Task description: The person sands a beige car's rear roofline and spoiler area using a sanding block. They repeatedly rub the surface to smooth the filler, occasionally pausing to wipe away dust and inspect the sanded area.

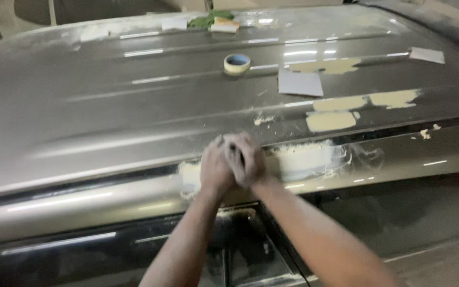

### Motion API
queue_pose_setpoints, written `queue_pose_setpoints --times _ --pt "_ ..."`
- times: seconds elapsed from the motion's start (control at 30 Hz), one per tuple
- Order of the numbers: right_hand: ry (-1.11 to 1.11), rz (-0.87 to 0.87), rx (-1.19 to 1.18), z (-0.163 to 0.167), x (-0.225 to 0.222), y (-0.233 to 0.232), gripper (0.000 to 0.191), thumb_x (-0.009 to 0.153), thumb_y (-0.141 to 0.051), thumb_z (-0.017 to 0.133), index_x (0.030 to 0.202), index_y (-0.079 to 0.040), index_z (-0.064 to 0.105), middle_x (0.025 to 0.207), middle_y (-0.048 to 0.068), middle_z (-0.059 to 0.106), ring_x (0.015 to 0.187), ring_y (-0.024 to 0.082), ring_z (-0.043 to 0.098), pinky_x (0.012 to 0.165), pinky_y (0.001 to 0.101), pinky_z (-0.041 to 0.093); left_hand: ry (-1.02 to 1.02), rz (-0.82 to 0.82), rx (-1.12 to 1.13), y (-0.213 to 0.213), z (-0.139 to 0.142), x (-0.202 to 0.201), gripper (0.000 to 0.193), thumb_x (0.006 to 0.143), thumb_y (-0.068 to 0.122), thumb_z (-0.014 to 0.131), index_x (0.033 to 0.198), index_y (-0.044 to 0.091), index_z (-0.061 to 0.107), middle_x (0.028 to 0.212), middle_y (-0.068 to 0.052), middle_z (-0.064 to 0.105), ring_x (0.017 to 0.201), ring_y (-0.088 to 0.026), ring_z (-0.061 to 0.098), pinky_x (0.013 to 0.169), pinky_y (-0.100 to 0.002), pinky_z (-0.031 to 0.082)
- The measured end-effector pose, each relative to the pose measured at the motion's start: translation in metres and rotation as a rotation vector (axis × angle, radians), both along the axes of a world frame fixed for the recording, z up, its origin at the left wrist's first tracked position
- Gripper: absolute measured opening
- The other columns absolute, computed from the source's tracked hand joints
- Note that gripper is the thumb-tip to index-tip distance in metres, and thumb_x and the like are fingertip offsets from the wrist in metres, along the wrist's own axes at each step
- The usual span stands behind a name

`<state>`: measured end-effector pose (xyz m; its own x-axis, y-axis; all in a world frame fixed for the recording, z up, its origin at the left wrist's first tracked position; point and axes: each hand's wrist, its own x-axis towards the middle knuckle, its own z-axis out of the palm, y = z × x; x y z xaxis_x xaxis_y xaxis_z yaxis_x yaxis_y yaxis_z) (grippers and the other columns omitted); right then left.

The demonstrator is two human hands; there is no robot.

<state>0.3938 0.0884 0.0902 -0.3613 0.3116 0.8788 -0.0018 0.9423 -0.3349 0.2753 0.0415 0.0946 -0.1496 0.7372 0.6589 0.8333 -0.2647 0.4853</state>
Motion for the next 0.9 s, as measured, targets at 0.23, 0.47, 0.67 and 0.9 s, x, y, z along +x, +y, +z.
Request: queue_pose_setpoints --times 0.23,0.47,0.67,0.9 --pt "0.007 -0.106 -0.152 0.01 -0.01 0.01 0.032 0.104 -0.025 0.051 0.106 0.001 0.071 0.102 0.02 0.072 0.095 0.036 0.07 0.084 0.0421 0.056 -0.278 0.054 0.146 -0.007 0.008 0.0 0.022 0.093 0.023 0.062 0.098 0.002 0.068 0.098 -0.016 0.068 0.094 -0.039 0.065 0.084 -0.048 0.053" --pt "-0.024 -0.178 -0.17 0.009 -0.01 -0.004 0.029 0.105 -0.017 0.048 0.091 0.0 0.067 0.09 0.017 0.068 0.082 0.034 0.066 0.076 0.0434 0.053 -0.121 0.198 0.086 -0.011 0.005 0.001 0.02 0.089 0.022 0.064 0.082 0.004 0.062 0.089 -0.015 0.061 0.091 -0.037 0.057 0.082 -0.049 0.046" --pt "-0.021 -0.198 0.01 -0.015 0.019 -0.055 0.031 0.103 -0.021 0.044 0.091 0.002 0.061 0.087 0.019 0.06 0.084 0.036 0.059 0.079 0.0466 0.047 -0.079 0.072 0.15 -0.064 -0.024 0.023 0.014 0.087 0.018 0.062 0.086 0.005 0.056 0.088 -0.015 0.056 0.089 -0.034 0.055 0.082 -0.049 0.042" --pt "-0.005 -0.142 -0.148 -0.015 -0.013 0.004 0.033 0.106 -0.021 0.046 0.083 -0.001 0.06 0.08 0.017 0.06 0.076 0.036 0.059 0.072 0.0449 0.047 -0.119 0.118 0.116 -0.008 -0.016 -0.006 0.019 0.09 0.02 0.06 0.083 0.003 0.056 0.084 -0.017 0.056 0.086 -0.038 0.054 0.08 -0.049 0.042"
